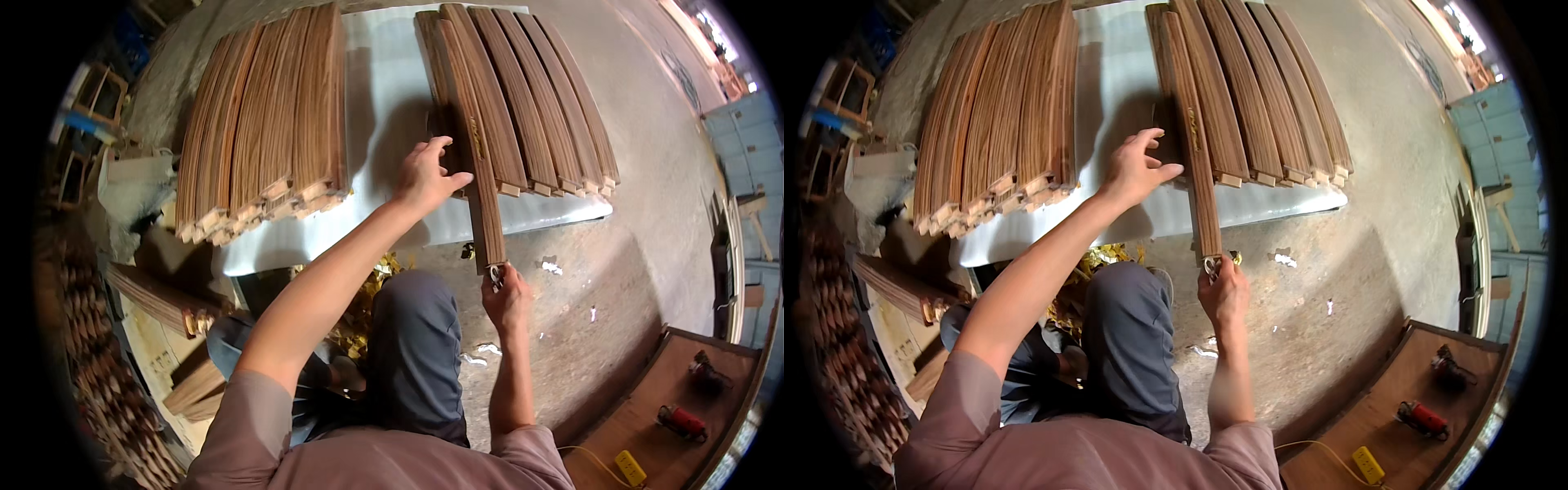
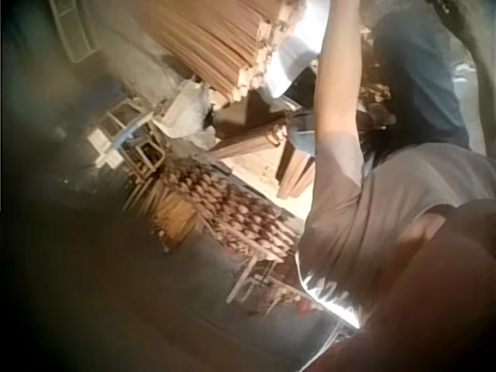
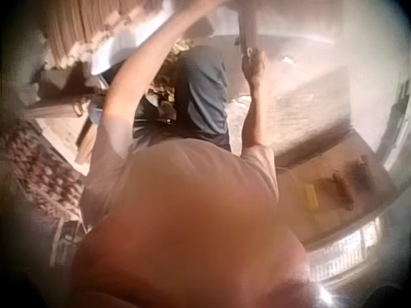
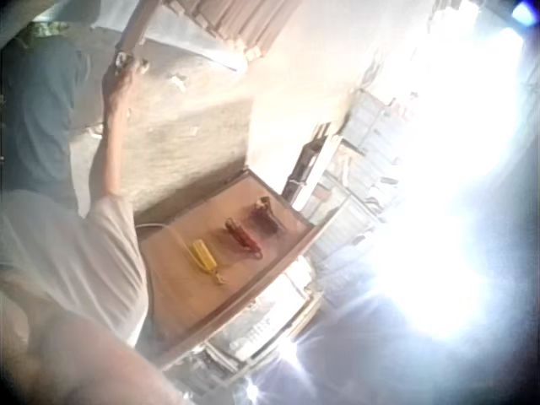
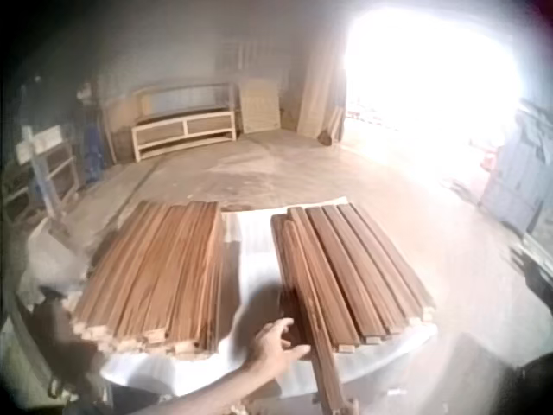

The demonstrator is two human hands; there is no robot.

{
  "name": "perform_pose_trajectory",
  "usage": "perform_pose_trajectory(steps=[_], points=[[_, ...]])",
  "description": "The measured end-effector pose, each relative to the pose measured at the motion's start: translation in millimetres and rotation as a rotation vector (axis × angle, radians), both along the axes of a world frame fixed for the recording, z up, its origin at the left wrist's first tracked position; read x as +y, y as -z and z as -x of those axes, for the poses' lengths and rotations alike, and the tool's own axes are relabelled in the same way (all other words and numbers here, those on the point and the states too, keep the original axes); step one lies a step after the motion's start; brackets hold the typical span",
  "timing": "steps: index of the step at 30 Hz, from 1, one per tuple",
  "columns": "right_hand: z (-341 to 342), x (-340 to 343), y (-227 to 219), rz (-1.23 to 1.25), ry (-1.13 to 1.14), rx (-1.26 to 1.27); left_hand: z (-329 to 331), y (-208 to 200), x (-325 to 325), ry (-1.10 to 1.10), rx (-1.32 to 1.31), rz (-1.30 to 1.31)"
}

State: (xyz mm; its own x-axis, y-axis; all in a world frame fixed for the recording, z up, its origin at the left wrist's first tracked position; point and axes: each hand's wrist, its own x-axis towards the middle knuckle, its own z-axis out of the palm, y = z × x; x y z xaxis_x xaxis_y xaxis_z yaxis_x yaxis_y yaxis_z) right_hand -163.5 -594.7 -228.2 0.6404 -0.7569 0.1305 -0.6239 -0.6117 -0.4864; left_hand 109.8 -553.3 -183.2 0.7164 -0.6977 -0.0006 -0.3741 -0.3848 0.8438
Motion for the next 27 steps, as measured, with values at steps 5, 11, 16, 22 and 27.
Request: perform_pose_trajectory(steps=[5,11,16,22,27], points=[[29.3,-63.9,-47.7,-0.566,0.046,-0.586,6.9,40.8,-52.6,-0.028,0.066,-0.223],[-106.2,-153.2,-105.2,-0.631,0.064,-0.865,36.4,54.8,-58.1,-0.139,0.078,-0.263],[-200.2,-165.3,-61.0,-0.57,-0.228,-0.899,42.3,15.5,-50.6,0.081,0.394,-0.357],[-226.2,-169.3,-18.4,-0.258,-0.301,-0.657,43.6,19.7,-45.2,0.075,0.404,-0.301],[-246.4,-177.3,-15.7,0.037,-0.42,-0.557,46.4,31.5,-46.1,0.047,0.339,-0.269]])
